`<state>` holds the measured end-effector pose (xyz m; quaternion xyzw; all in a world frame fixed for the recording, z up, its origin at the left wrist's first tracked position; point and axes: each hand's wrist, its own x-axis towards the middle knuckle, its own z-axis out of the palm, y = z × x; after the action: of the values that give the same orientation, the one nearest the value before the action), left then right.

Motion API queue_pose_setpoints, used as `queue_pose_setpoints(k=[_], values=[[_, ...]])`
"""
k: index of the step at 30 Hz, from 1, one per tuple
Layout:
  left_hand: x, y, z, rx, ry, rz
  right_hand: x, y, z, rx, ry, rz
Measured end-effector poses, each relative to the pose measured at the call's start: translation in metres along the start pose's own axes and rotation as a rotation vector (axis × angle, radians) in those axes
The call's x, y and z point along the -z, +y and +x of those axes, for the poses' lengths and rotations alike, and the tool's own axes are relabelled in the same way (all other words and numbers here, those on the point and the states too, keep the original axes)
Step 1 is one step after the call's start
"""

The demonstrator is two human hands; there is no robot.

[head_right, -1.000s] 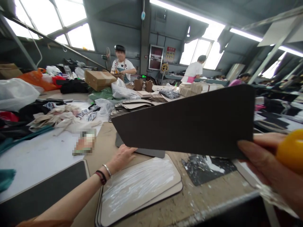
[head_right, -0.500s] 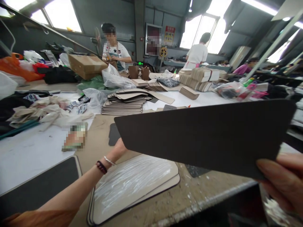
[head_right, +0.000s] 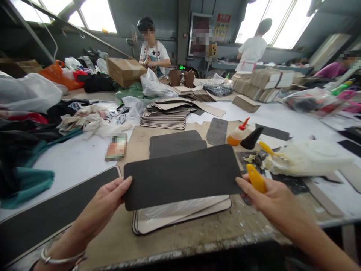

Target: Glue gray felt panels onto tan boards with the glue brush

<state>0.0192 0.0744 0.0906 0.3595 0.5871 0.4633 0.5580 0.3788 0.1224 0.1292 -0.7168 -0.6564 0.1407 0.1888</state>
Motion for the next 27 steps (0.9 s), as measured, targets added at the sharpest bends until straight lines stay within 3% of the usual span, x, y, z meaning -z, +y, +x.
queue_pose_setpoints(k=[4, 8, 11, 19, 27], values=[[0.0, -0.035, -0.014, 0.061, 0.095, 0.412, -0.032, 0.004, 0.003, 0.019, -0.25, -0.027], [-0.007, -0.055, -0.014, 0.015, 0.244, 0.716, -0.058, 0.02, 0.006, 0.082, -0.256, -0.153], [-0.011, -0.057, -0.012, 0.026, 0.267, 0.878, -0.067, 0.025, 0.011, 0.113, -0.232, -0.197], [-0.015, -0.059, -0.008, 0.024, 0.196, 1.034, -0.076, 0.029, 0.026, 0.085, -0.302, -0.298], [-0.011, -0.064, -0.001, 0.047, 0.216, 0.992, -0.082, 0.033, 0.031, 0.057, -0.367, -0.335]])
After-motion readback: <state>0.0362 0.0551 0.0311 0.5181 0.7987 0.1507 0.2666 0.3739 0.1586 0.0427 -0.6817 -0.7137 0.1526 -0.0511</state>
